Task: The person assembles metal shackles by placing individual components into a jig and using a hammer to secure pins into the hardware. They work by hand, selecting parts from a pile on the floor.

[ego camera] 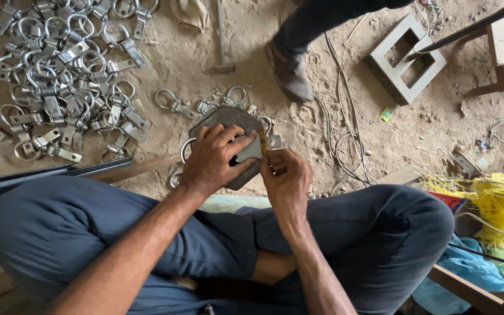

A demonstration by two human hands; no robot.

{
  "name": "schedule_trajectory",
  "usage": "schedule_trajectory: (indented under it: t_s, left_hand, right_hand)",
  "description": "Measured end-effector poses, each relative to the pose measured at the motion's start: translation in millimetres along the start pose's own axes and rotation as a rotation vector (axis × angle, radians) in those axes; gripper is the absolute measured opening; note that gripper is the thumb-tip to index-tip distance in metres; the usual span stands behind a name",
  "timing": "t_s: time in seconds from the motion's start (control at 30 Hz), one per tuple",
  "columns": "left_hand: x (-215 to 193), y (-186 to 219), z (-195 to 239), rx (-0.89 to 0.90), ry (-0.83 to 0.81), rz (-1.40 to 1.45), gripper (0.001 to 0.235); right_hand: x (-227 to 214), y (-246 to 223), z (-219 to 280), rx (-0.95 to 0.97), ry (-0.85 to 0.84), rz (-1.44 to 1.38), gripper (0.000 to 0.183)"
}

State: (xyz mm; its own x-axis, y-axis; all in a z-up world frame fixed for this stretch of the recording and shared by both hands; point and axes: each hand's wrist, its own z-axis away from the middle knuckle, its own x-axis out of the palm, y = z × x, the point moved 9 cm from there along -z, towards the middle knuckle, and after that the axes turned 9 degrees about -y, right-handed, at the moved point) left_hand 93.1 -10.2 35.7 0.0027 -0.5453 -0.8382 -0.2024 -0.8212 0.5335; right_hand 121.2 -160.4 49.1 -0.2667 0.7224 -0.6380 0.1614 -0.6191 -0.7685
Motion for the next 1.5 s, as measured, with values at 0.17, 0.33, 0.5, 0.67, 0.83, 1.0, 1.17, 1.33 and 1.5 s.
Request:
schedule_trajectory:
  t_s: [0.17,0.33,0.5,0.67,0.83,1.0,1.17,1.33,1.5]
  left_hand:
    - [2.8,-1.5,-1.8,-0.027,-0.046,0.018,0.055]
    - [9.6,-1.2,2.6,-0.004,-0.022,-0.002,0.055]
    - [16.6,-7.7,0.5,-0.033,-0.088,0.016,0.054]
    - [13.8,-4.9,2.1,-0.039,-0.048,0.051,0.056]
    - [9.3,-4.4,0.4,-0.024,-0.051,0.007,0.053]
    - [12.7,-6.3,0.7,-0.032,-0.085,0.051,0.054]
    - [8.6,-4.1,0.3,0.001,-0.003,-0.053,0.053]
    - [13.4,-5.5,1.6,-0.011,-0.035,0.015,0.053]
    - [9.2,-0.5,1.4,0.058,0.028,-0.017,0.050]
  right_hand:
    - [1.7,-6.0,-7.7,-0.009,-0.004,0.015,0.011]
    - [0.1,3.9,4.1,0.040,-0.026,-0.019,0.012]
    - [5.9,-0.3,-10.5,-0.023,-0.032,0.070,0.007]
    - [-2.7,-2.7,2.0,-0.004,-0.024,0.008,0.009]
    - [0.9,-7.3,-8.1,-0.016,-0.001,0.024,0.006]
    - [-1.5,-1.4,2.6,-0.030,-0.009,0.086,0.009]
    - [2.3,-3.8,-14.1,-0.054,-0.008,0.030,0.008]
    - [-2.5,-1.6,-3.1,-0.056,-0.013,0.007,0.010]
    - [0.5,-4.0,-14.8,-0.098,0.013,0.048,0.005]
